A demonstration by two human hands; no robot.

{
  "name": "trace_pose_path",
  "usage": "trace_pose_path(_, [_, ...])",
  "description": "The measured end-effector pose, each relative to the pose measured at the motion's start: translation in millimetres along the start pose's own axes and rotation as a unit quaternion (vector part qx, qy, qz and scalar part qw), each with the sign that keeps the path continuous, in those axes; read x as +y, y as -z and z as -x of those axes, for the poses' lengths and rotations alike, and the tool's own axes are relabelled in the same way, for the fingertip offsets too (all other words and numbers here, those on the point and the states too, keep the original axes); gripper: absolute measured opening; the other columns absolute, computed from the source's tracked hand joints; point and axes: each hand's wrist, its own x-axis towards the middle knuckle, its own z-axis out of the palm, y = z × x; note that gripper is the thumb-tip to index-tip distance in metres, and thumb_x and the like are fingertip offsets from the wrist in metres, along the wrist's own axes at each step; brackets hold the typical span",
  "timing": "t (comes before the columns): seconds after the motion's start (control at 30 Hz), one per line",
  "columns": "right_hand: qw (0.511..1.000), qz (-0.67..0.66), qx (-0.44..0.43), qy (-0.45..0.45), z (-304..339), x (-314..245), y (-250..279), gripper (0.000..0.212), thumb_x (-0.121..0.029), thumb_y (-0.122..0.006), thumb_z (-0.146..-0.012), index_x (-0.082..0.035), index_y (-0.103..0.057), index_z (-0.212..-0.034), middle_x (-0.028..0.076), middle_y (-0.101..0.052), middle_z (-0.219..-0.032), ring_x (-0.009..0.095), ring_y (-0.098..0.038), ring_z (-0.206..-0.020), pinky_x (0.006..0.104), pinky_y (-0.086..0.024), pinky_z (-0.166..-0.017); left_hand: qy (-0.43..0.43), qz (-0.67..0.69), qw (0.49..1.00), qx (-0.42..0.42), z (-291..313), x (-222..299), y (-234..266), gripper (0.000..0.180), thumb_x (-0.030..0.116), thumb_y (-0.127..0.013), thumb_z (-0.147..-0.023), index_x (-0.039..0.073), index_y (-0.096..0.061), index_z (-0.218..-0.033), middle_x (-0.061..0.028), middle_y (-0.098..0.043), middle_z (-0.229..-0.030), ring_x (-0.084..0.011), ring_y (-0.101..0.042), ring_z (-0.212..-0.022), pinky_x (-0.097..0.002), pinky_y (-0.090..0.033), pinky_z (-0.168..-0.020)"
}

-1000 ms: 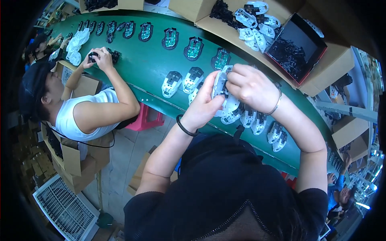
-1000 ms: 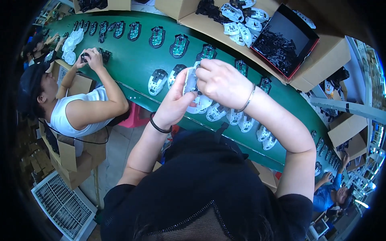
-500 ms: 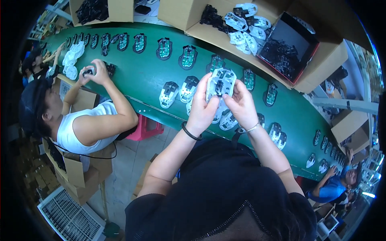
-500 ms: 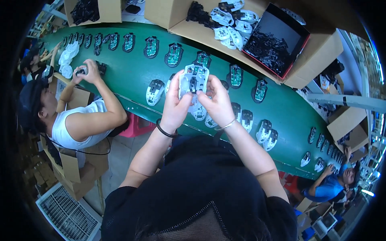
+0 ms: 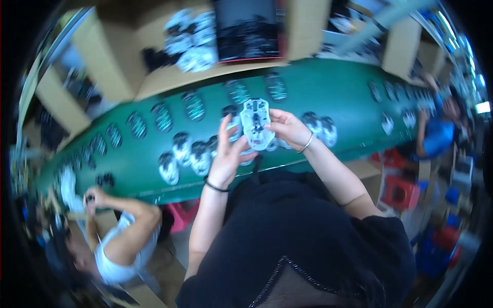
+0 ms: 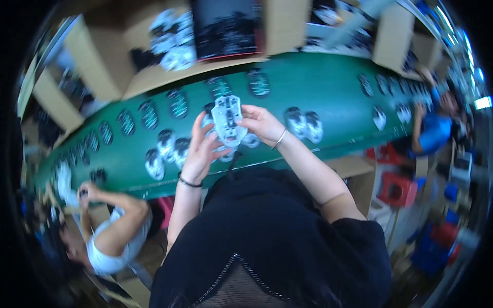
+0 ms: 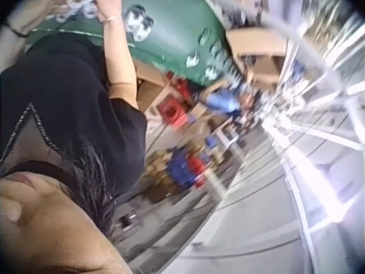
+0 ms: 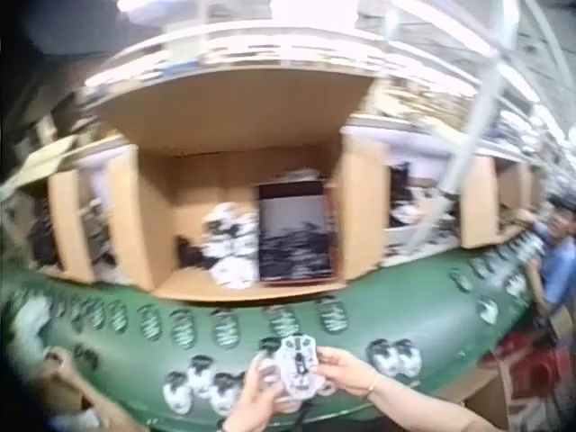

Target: The person assembles computer mouse casings by fitting small components into the shells by hand and sliding the assembled casings along the conveyor belt.

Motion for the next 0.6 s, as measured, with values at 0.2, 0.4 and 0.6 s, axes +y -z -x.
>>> trace_pose_path(0.2, [0.675,0.550,0.476,0.122,116,-11,246,0.036,-0.003,-0.065,-0.064,-0.002,-0.063,-0.100,0.018,-0.063,-0.091,0.027,-0.062,-0.076,0.0351,-0.050,-0.069,0.084,-0.028,0.994,0.062,-9,-26,31,0.034,0.014,-0.048,-0.092,0.009,-0.041,-0.124,-0.0119,-0.048,-0.118,-0.0255,-0.060,-0.093,-0.0333,-0.051,-0.074])
trace_pose_path(0.4, [0.354,0.734,0.566,-0.122,168,-1,372,0.046,-0.017,-0.069,-0.070,-0.015,-0.055,-0.114,0.009,-0.051,-0.103,0.027,-0.050,-0.096,0.0361,-0.047,-0.078,0.100,-0.062,0.989,0.091,-21,-21,27,0.021,0.015,-0.050,-0.090,0.005,-0.052,-0.109,-0.0075,-0.059,-0.099,-0.0185,-0.060,-0.084,-0.0293,-0.048,-0.070])
trace_pose_path(0.6, [0.582,0.623,0.522,0.031,113,21,282,0.069,-0.031,-0.075,-0.068,-0.015,-0.044,-0.128,0.015,-0.047,-0.115,0.036,-0.042,-0.109,0.0447,-0.038,-0.091,0.076,-0.043,0.988,0.125,-14,-18,29,0.020,0.014,-0.051,-0.089,0.006,-0.054,-0.107,-0.0078,-0.061,-0.096,-0.0185,-0.060,-0.083,-0.0291,-0.048,-0.069])
